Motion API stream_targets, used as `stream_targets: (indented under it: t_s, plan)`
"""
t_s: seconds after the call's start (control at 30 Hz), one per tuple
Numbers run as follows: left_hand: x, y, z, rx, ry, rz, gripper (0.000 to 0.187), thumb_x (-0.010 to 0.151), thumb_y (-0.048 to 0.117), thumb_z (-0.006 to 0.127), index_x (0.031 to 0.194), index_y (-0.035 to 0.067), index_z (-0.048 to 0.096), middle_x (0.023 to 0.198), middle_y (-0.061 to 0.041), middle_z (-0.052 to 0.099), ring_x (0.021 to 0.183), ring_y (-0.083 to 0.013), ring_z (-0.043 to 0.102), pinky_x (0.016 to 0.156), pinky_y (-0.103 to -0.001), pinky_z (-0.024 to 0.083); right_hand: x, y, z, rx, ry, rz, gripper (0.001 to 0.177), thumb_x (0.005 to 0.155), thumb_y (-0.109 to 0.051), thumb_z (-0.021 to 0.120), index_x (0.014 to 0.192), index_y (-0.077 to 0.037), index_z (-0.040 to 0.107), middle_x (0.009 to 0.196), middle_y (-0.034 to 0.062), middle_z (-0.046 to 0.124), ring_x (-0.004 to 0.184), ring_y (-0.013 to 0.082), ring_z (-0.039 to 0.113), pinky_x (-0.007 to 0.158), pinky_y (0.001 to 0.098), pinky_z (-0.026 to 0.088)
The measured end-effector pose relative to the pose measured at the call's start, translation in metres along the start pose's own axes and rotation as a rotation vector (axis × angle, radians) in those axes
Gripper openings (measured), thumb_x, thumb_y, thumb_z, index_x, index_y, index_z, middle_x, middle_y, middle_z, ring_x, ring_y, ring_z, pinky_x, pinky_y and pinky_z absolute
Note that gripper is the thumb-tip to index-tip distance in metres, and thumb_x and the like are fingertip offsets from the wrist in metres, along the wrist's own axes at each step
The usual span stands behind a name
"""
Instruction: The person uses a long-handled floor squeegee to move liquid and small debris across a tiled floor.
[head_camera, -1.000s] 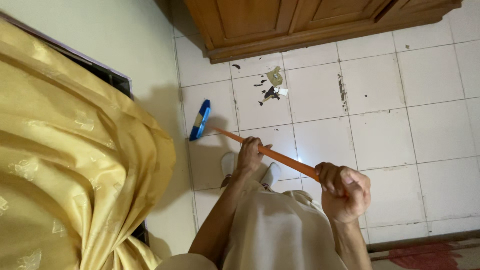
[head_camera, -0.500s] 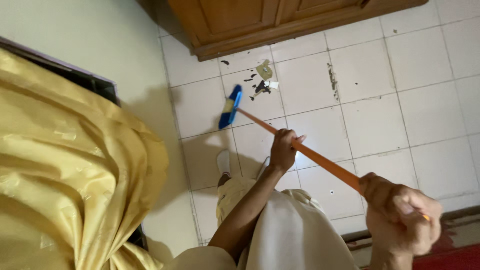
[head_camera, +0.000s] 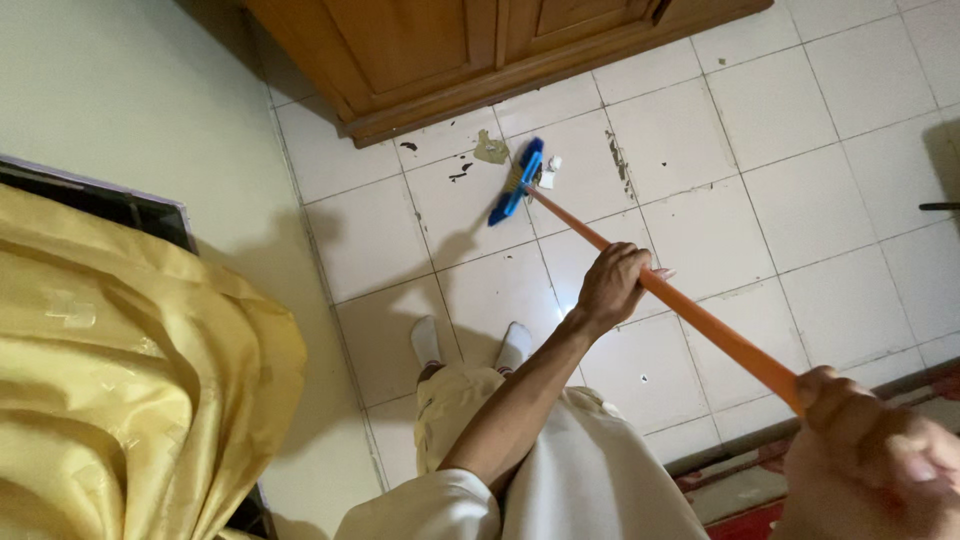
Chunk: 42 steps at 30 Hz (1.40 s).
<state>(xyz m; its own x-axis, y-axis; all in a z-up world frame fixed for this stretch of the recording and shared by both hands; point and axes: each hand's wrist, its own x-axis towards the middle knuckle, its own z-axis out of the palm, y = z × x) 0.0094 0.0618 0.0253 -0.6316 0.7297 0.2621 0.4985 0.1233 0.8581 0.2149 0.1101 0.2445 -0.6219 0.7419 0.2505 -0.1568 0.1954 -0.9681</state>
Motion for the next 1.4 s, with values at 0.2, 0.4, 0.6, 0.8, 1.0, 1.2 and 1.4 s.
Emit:
stream_targets:
  t_s: [0.2,0.4,0.6,0.8,1.0,1.2,1.4]
  plan:
    - [-0.005,-0.002,-0.004,0.141,0.011,-0.024,0.035,0.096,0.035,0.069,0.078,0.006,0.057,0.08,-0.01,0.061,0.088,-0.029,0.06,0.091,-0.044,0.048,0.003,0.002,-0.001,-0.023,0.169,0.026,0.039,0.103,-0.031,0.033,0.067,-0.021,0.023,0.053,-0.0037,0.015,0.049,0.0105,0.015,0.063,0.0313,0.028]
    - [-0.026,-0.037,-0.027,0.259,0.063,-0.166,0.038,0.096,0.037,0.071,0.077,0.007,0.059,0.079,-0.012,0.063,0.082,-0.0276,0.061,0.086,-0.044,0.047,0.014,-0.005,0.036,0.087,0.094,0.058,0.045,0.099,-0.035,0.04,0.06,-0.021,0.024,0.048,-0.0041,0.015,0.047,0.012,0.012,0.065,0.0351,0.026]
    - [-0.07,-0.06,-0.078,0.329,0.2,-0.288,0.035,0.094,0.028,0.074,0.074,0.004,0.06,0.082,-0.013,0.065,0.089,-0.0305,0.06,0.09,-0.048,0.048,0.021,0.068,0.052,0.464,-0.237,-0.032,0.054,0.103,-0.054,0.043,0.061,-0.021,0.033,0.048,-0.006,0.024,0.043,0.0116,0.023,0.052,0.0347,0.031]
    - [-0.106,-0.103,-0.118,0.308,0.221,-0.546,0.028,0.093,0.029,0.07,0.08,0.005,0.063,0.089,-0.012,0.066,0.093,-0.029,0.062,0.089,-0.043,0.05,0.009,0.097,0.118,0.618,-0.315,0.029,0.054,0.106,-0.05,0.043,0.064,-0.016,0.035,0.051,-0.0018,0.032,0.047,0.0136,0.031,0.06,0.0384,0.039]
    - [-0.109,-0.132,-0.142,0.521,0.269,-0.497,0.033,0.093,0.034,0.07,0.085,0.002,0.071,0.099,-0.017,0.069,0.104,-0.0344,0.06,0.095,-0.053,0.041,0.011,0.081,0.166,0.49,-0.332,0.105,0.031,0.09,-0.018,0.04,0.062,-0.011,0.028,0.053,0.0069,0.031,0.054,0.0195,0.029,0.065,0.0433,0.035]
    - [-0.068,-0.147,-0.115,0.464,0.159,-0.453,0.038,0.094,0.039,0.067,0.079,0.005,0.073,0.099,-0.016,0.073,0.119,-0.0328,0.057,0.105,-0.05,0.039,0.031,0.084,0.163,0.411,-0.219,0.021,0.034,0.094,-0.023,0.036,0.062,-0.014,0.028,0.052,0.002,0.026,0.047,0.0139,0.022,0.056,0.0376,0.03]
    - [-0.024,-0.125,-0.113,0.33,0.14,-0.237,0.034,0.098,0.029,0.068,0.076,0.004,0.068,0.085,-0.014,0.071,0.108,-0.0333,0.062,0.102,-0.046,0.045,0.046,0.075,0.156,0.349,-0.154,-0.037,0.033,0.096,-0.019,0.035,0.063,-0.016,0.032,0.046,0.0005,0.028,0.044,0.0135,0.022,0.046,0.035,0.032]
